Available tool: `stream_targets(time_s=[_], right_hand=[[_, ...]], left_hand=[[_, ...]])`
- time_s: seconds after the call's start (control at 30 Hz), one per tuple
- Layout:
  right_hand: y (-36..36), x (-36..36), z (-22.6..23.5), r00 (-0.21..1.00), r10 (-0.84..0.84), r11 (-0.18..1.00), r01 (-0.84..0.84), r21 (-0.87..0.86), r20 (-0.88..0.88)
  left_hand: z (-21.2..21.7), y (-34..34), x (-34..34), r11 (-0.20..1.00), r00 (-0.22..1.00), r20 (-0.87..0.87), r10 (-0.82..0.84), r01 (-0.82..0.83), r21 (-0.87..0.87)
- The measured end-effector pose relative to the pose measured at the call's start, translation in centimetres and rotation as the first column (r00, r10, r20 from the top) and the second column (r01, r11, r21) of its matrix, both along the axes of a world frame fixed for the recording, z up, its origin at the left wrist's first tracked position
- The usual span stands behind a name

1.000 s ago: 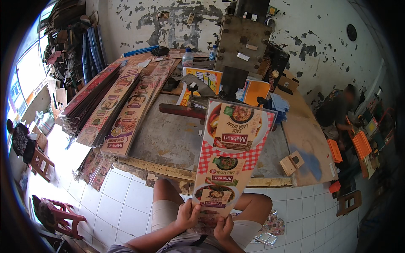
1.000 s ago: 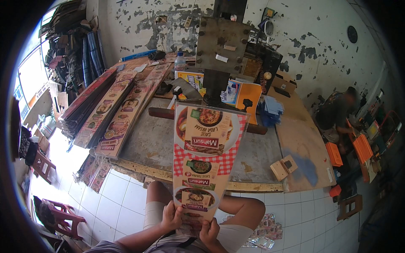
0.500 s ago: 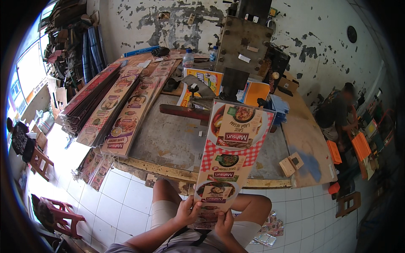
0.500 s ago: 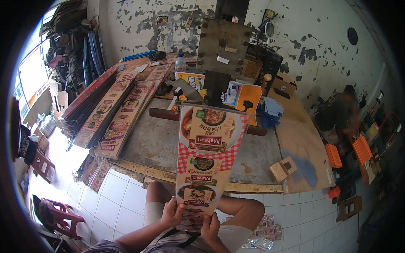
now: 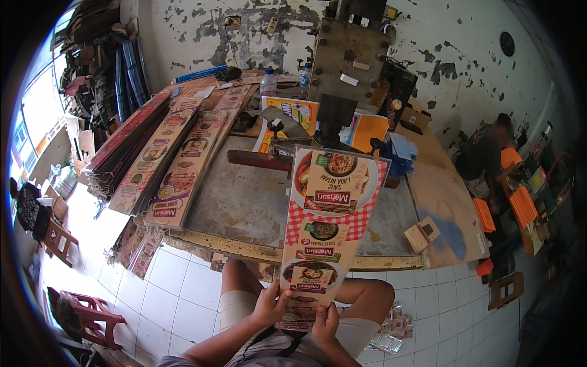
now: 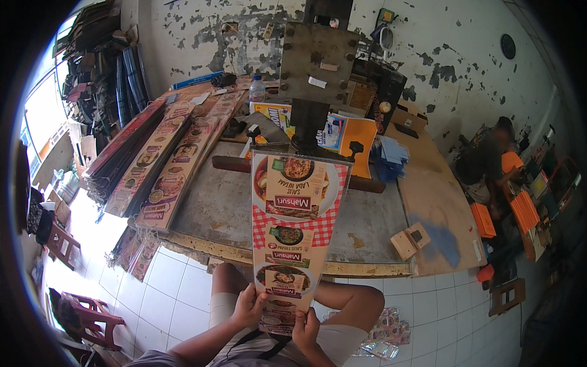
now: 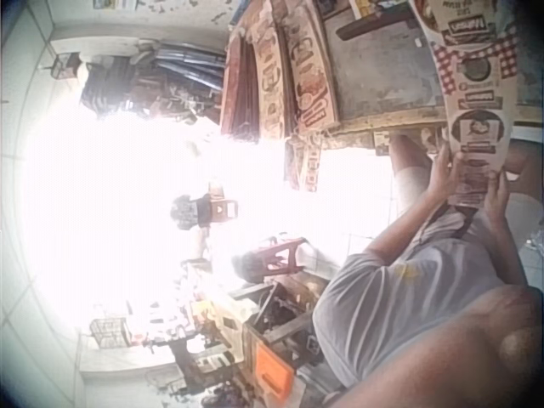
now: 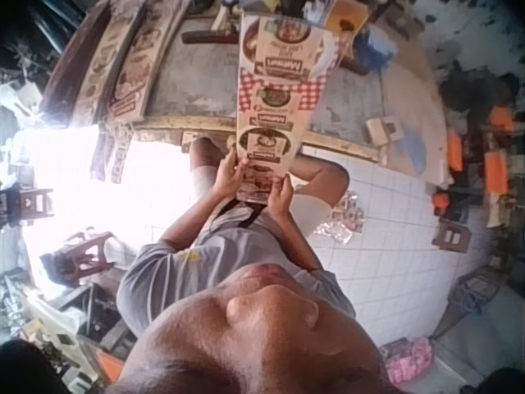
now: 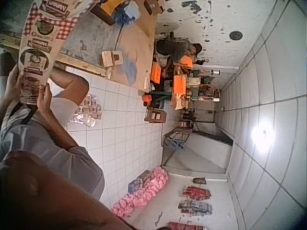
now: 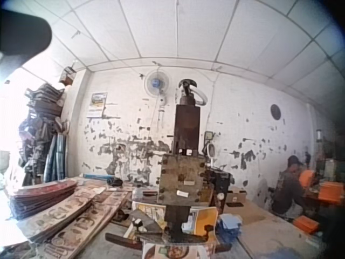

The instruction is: The person places a long printed strip of sauce sachets onto a manual stamping press and uses a wooden block to apply labels to each section of the strip.

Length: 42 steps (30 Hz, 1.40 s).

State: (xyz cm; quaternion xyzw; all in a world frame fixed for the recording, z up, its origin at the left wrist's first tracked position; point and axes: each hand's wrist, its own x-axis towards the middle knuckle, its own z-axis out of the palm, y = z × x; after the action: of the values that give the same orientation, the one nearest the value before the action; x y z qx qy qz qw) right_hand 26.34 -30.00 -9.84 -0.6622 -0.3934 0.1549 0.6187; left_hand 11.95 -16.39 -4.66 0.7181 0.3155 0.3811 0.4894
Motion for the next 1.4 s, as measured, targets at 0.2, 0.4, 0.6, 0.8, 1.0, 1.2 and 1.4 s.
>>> stream_targets(time_s=[0.2, 0.4, 0.6, 0.8, 1.0, 1.2, 1.4], right_hand=[[-0.2, 0.6, 0.6, 1.0, -0.006, 1.0, 0.006, 0.023, 0.009], [-2.5, 5.2, 4.4, 0.961, 0.064, 0.996, -0.044, 0.078, -0.27], [-9.0, 11.0, 11.5, 0.965, 0.1, 0.991, -0.119, -0.065, -0.242], [-16.1, 12.3, 15.6, 0.956, 0.042, 0.948, -0.131, -0.292, -0.292], [-20.2, 12.9, 13.2, 0.9, -0.016, 0.929, -0.148, -0.338, -0.436], [-17.0, 11.6, 13.2, 0.863, 0.144, 0.948, -0.26, -0.182, -0.485], [-9.0, 9.0, 15.6, 0.776, 0.289, 0.941, -0.337, 0.019, -0.56]], left_hand=[[1.2, 0.1, 0.2, 0.999, 0.999, 0.029, -0.036, 0.035, 0.029], [2.6, -0.2, 1.7, 0.953, 0.949, -0.095, -0.3, 0.303, 0.021], [5.0, -4.1, 3.2, 0.82, 0.81, -0.125, -0.573, 0.57, -0.06], [2.9, -9.0, 4.7, 0.667, 0.668, 0.001, -0.744, 0.743, -0.059], [3.2, -11.1, 4.3, 0.663, 0.661, -0.055, -0.748, 0.748, -0.028], [5.5, -9.1, 3.6, 0.681, 0.706, 0.0, -0.709, 0.684, -0.26], [6.2, -4.7, 2.4, 0.853, 0.873, 0.028, -0.486, 0.481, -0.202]])
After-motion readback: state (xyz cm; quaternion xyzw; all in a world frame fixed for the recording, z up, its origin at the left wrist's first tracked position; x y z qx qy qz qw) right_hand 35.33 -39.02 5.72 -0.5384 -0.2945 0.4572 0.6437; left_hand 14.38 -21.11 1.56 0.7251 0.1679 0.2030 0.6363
